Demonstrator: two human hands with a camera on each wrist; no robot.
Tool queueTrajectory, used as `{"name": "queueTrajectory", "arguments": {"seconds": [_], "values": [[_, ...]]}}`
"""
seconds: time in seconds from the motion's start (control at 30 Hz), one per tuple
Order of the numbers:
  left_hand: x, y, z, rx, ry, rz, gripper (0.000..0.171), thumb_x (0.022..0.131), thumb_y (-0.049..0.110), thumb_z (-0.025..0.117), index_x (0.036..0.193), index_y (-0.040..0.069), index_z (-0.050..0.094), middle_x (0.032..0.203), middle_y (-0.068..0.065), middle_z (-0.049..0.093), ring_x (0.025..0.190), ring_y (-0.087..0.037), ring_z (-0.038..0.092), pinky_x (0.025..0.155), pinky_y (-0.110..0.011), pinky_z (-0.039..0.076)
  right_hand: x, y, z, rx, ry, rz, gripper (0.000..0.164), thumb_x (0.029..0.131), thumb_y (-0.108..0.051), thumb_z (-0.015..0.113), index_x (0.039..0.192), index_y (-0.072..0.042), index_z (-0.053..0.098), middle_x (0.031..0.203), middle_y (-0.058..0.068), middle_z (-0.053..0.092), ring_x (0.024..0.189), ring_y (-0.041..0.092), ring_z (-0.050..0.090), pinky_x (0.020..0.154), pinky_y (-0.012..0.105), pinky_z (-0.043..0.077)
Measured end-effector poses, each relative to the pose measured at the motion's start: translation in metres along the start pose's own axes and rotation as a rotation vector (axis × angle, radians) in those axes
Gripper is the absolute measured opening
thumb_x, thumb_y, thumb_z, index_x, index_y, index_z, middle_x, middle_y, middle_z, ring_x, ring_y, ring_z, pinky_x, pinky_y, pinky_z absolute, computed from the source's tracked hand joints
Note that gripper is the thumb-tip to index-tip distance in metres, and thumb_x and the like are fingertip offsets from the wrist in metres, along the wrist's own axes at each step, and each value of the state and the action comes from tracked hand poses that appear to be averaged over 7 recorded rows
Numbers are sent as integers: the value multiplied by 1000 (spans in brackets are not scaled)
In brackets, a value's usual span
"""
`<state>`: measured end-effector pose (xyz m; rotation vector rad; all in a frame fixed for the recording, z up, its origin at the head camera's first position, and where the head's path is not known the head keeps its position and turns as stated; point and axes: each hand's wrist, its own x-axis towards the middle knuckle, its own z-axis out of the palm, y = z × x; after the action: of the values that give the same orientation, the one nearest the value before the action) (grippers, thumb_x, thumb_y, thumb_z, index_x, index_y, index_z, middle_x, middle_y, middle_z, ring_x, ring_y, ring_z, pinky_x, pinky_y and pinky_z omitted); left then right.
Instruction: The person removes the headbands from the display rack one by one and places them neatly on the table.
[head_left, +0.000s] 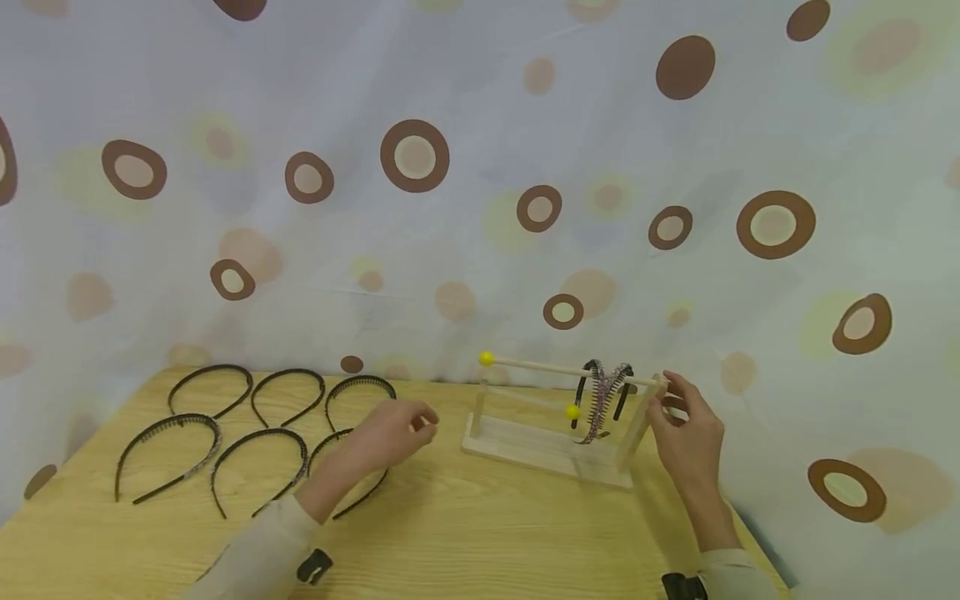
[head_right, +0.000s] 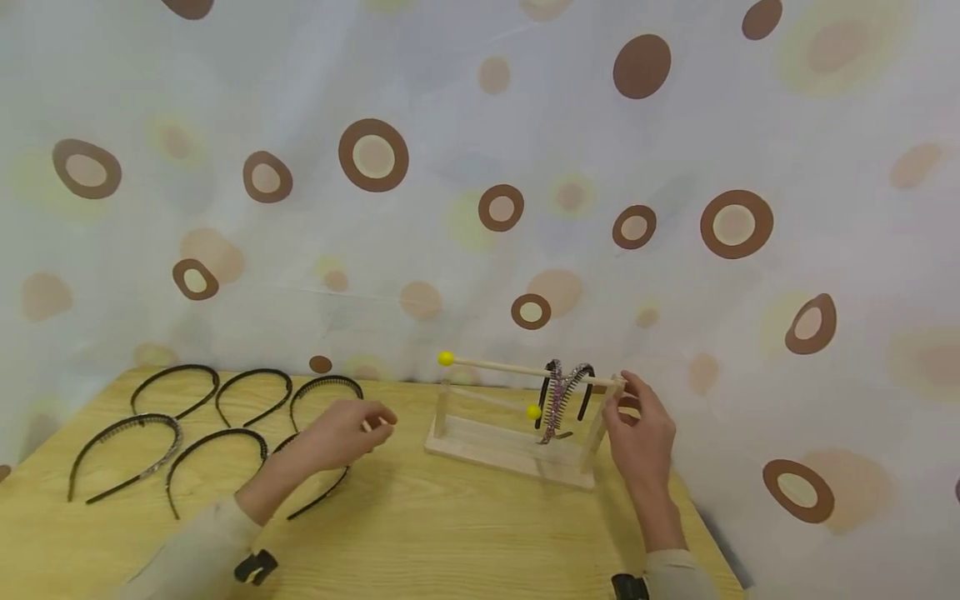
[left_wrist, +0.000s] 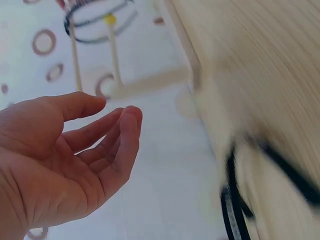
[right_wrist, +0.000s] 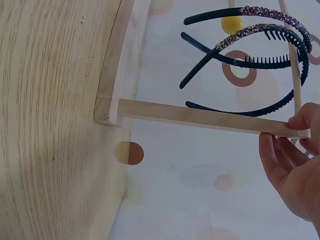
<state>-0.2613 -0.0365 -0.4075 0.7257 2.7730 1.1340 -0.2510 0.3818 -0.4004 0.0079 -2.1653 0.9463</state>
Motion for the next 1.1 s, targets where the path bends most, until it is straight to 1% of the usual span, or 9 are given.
{"name": "queueTrajectory", "arguments": {"seconds": [0.1, 0.2, 0.27, 0.37, 0.5, 0.6, 0.7, 0.93, 1.1], "values": [[25, 32, 29, -49, 10, 84, 23, 105, 24, 60, 117, 9, 73, 96, 1, 69, 84, -13, 64, 71, -34, 54, 0, -1, -3, 5, -12, 11, 44, 95, -4, 67, 139, -7, 62, 120, 13, 68, 97, 12, 64, 75, 6, 47], [47, 57, 63, -111, 41, 164, 27, 106, 30, 58, 118, 10, 72, 101, 4, 68, 87, -9, 63, 75, -30, 54, -1, -1, -5, 16, -5, 8, 44, 94, -1, 67, 138, -6, 63, 119, 14, 69, 97, 25, 67, 74, 6, 47], [59, 71, 84, -166, 71, 186, 34, 106, 36, 57, 122, 10, 70, 105, 3, 66, 88, -8, 61, 76, -29, 53, -1, 0, -6, 26, 2, 15, 44, 94, 0, 68, 137, -6, 64, 118, 14, 69, 97, 27, 67, 74, 6, 47], [69, 92, 110, -281, 130, 179, 45, 106, 46, 54, 133, 12, 64, 115, 0, 61, 94, -11, 59, 79, -29, 53, 1, -1, -7, 30, 4, 25, 43, 94, -1, 68, 136, -6, 64, 118, 13, 69, 97, 26, 67, 74, 7, 48], [76, 113, 133, -425, 199, 153, 54, 103, 53, 54, 141, 15, 57, 123, -2, 56, 105, -21, 58, 82, -33, 52, 2, -2, -6, 37, -12, 24, 43, 95, -3, 67, 137, -7, 63, 118, 13, 68, 98, 25, 67, 74, 7, 47], [79, 125, 144, -505, 235, 153, 54, 102, 51, 58, 141, 14, 57, 125, -3, 56, 108, -26, 59, 83, -34, 52, 3, -2, -7, 40, -13, 12, 43, 94, 0, 67, 136, -5, 64, 117, 15, 68, 97, 27, 68, 73, 7, 48], [81, 129, 149, -559, 256, 160, 52, 101, 47, 62, 141, 13, 56, 123, -4, 57, 107, -28, 59, 82, -33, 51, 3, -2, -6, 37, -8, 3, 43, 92, 2, 68, 135, -4, 64, 117, 16, 69, 96, 28, 69, 72, 6, 47], [83, 128, 147, -594, 298, 192, 43, 100, 33, 68, 138, 13, 60, 114, -1, 59, 98, -14, 59, 78, -29, 53, 4, -4, -5, 28, -7, -11, 43, 92, 3, 68, 135, -3, 64, 115, 17, 69, 96, 30, 69, 72, 5, 46], [86, 124, 146, -626, 287, 200, 43, 96, 28, 74, 135, 13, 63, 108, 1, 61, 95, -13, 61, 74, -28, 53, 3, -4, -5, 13, -6, -17, 43, 91, 3, 69, 134, -2, 65, 115, 18, 69, 94, 31, 69, 71, 4, 46]]}}
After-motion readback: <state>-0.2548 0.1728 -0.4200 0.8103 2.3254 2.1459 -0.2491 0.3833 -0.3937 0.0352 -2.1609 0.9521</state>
